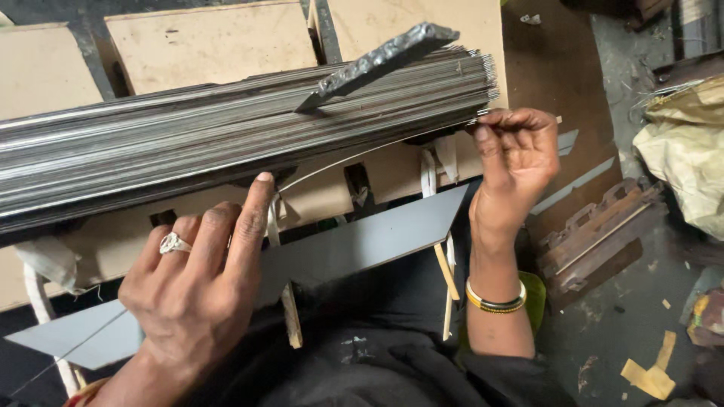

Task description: The person works at a cardboard jig holding a large stack of thin metal strips. They thread white ribbon through slots beneath the stack, pull and tie the ribbon to secure the bundle, and use a knife to trim and separate strips, repositioning the stack as they work.

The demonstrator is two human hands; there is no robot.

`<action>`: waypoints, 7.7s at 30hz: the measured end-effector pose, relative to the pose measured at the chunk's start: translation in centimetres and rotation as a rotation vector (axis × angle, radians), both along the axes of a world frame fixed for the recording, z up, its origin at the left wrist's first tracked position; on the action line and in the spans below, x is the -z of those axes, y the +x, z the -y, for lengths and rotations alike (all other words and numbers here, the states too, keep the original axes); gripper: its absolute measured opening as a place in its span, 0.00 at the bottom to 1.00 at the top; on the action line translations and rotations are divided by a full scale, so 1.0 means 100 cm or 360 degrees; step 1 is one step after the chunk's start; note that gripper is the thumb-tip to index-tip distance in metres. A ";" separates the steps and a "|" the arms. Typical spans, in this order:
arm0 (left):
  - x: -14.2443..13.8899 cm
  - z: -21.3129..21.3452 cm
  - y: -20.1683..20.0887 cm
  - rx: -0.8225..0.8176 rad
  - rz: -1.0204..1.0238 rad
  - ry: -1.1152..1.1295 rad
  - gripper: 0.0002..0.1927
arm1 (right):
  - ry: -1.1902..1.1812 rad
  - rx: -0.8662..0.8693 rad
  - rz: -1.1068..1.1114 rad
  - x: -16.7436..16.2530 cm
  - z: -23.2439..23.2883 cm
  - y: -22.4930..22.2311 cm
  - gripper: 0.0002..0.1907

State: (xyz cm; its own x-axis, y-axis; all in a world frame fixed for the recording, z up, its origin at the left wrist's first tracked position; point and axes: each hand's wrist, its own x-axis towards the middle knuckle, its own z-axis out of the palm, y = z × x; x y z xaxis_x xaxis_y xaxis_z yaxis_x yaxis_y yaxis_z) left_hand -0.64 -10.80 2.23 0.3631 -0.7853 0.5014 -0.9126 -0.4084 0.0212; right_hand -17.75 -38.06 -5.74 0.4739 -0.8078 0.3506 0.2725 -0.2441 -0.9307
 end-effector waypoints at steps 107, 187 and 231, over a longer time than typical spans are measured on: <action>0.049 -0.101 0.070 -0.0212 0.0222 -0.0173 0.09 | -0.1902 -0.0119 -0.0887 -0.023 -0.017 0.021 0.09; 0.034 -0.189 0.095 -0.0457 -0.0184 -0.0567 0.08 | -0.2357 -0.0401 -0.0931 -0.078 -0.126 0.097 0.10; 0.044 -0.136 0.079 -0.0135 0.0190 -0.0458 0.06 | -0.2034 -0.0225 -0.0713 -0.037 -0.091 0.069 0.07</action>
State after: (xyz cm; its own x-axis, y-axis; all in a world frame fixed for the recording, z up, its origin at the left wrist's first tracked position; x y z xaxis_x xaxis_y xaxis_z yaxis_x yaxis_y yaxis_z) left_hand 7.22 2.84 -2.12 0.3467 -0.5744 0.7415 -0.8784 -0.4761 0.0418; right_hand -10.83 -29.00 -2.06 0.7946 0.0269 0.6065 0.1041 -0.9903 -0.0924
